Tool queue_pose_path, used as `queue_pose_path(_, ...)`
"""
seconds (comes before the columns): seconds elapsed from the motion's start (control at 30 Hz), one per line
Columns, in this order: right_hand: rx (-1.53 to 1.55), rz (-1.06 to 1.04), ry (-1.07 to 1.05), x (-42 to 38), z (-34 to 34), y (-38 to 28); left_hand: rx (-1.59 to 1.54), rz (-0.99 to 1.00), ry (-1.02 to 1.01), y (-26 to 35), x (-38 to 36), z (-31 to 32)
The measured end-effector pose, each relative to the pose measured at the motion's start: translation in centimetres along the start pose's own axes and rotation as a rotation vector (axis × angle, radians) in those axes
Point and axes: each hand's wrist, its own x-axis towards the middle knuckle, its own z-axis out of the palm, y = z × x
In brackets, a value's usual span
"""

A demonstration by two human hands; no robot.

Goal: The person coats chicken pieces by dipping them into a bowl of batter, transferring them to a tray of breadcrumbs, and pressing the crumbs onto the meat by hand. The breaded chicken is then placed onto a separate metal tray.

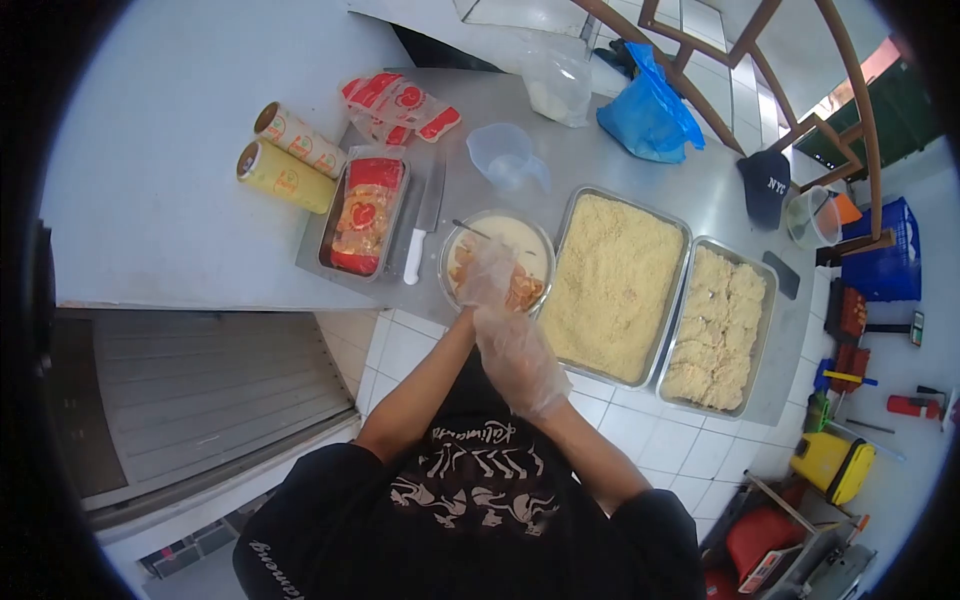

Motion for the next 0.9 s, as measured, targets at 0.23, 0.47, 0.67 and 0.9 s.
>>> queue_pose_path(0.23, -0.177, -0.126, -0.060, 10.1, -2.4, -3.1, -0.041, 0.370, -0.122, -1.3, -0.6, -0.5)
queue_pose_path(0.47, -0.465, -0.189, -0.762, 21.9, 9.1, 7.6, -0.195, 0.289, -0.277, -1.7, -3.8, -3.2)
queue_pose_path(0.67, -0.480, -0.099, -0.939, 22.4, 14.8, 12.6, -0.511, 0.051, -0.415, -1.5, -3.5, -7.8)
queue_pose_path(0.9, -0.605, 0.089, -0.870, 23.4, 7.0, 7.7, -0.555, 0.241, -0.219, -3.1, -1.3, -10.1)
